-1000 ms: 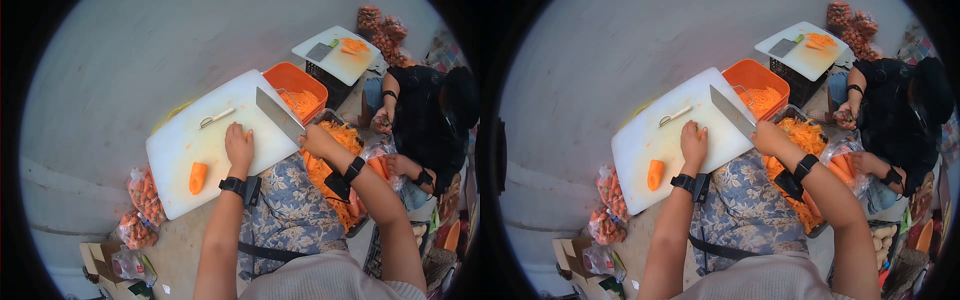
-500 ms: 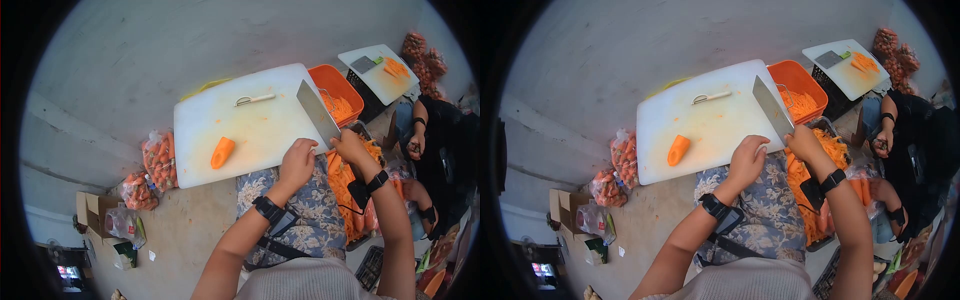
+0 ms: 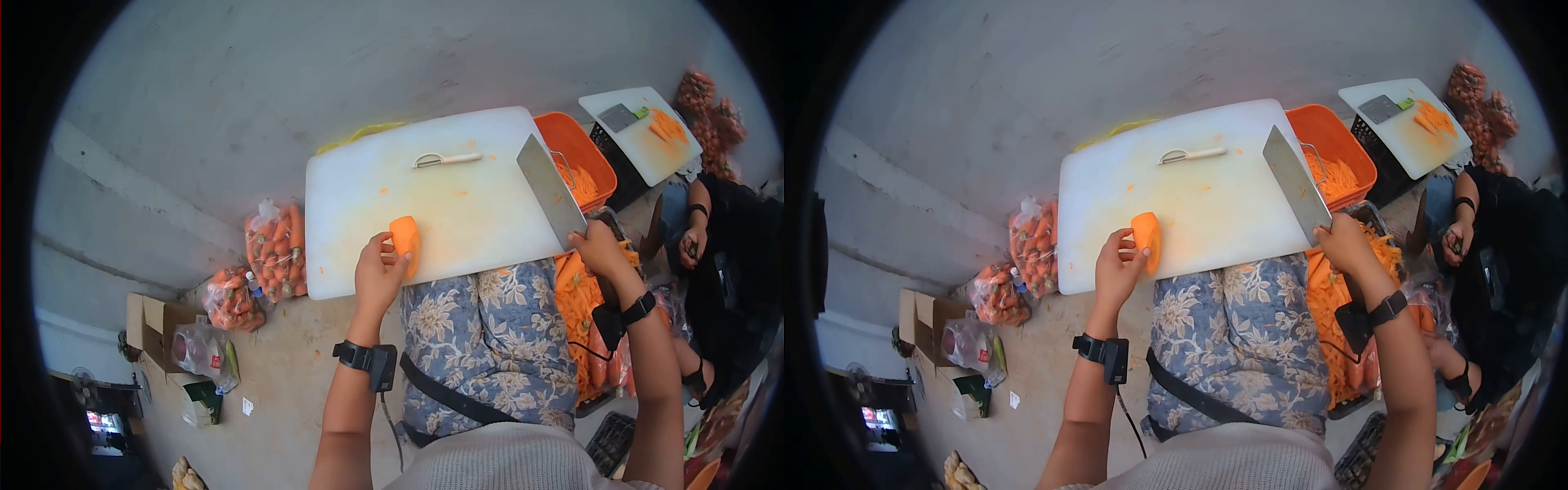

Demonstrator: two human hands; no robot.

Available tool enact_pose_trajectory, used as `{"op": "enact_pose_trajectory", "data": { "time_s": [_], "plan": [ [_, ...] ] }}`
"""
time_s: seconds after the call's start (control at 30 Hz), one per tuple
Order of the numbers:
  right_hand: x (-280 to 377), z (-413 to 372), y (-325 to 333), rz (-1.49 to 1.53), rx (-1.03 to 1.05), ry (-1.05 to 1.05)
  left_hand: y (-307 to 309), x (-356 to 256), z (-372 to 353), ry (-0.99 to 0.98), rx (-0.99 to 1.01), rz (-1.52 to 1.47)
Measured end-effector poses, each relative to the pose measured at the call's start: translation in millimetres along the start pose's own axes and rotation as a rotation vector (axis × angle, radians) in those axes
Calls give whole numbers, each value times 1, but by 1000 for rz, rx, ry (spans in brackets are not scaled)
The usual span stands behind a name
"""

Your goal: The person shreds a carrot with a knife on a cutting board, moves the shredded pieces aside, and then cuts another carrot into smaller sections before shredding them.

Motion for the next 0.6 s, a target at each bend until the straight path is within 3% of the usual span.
{"op": "enact_pose_trajectory", "data": {
  "time_s": [0.2, 0.27, 0.3, 0.33, 0.37, 0.47, 0.6],
  "plan": [
    [-1, -2, 0, -37, -71, 20, 1, -37, 7, -146, -76, 183],
    [-2, -2, -3, -60, -89, 32, 5, -71, 9, -564, -143, 322],
    [5, -2, -2, -152, -154, 149, 6, -67, 15, -559, -146, 316],
    [13, -6, -2, -245, -216, 267, -8, -61, 22, -568, 10, 239],
    [12, -6, -5, -257, -212, 266, -21, -56, 25, -573, 165, 158],
    [24, -16, -9, -376, -273, 252, -28, -47, 31, -427, 327, 108],
    [27, -20, -16, -459, -299, 264, -18, -30, 22, -270, 228, 42]
  ]
}}
Point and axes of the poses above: each hand's wrist, its own z-axis towards the middle knuckle, its own y-axis out of the back of the hand, x = y × z, the point moved 9 cm from there along z, towards the middle knuckle, and after that the axes turned 8 degrees about -y, right-handed, at the moved point
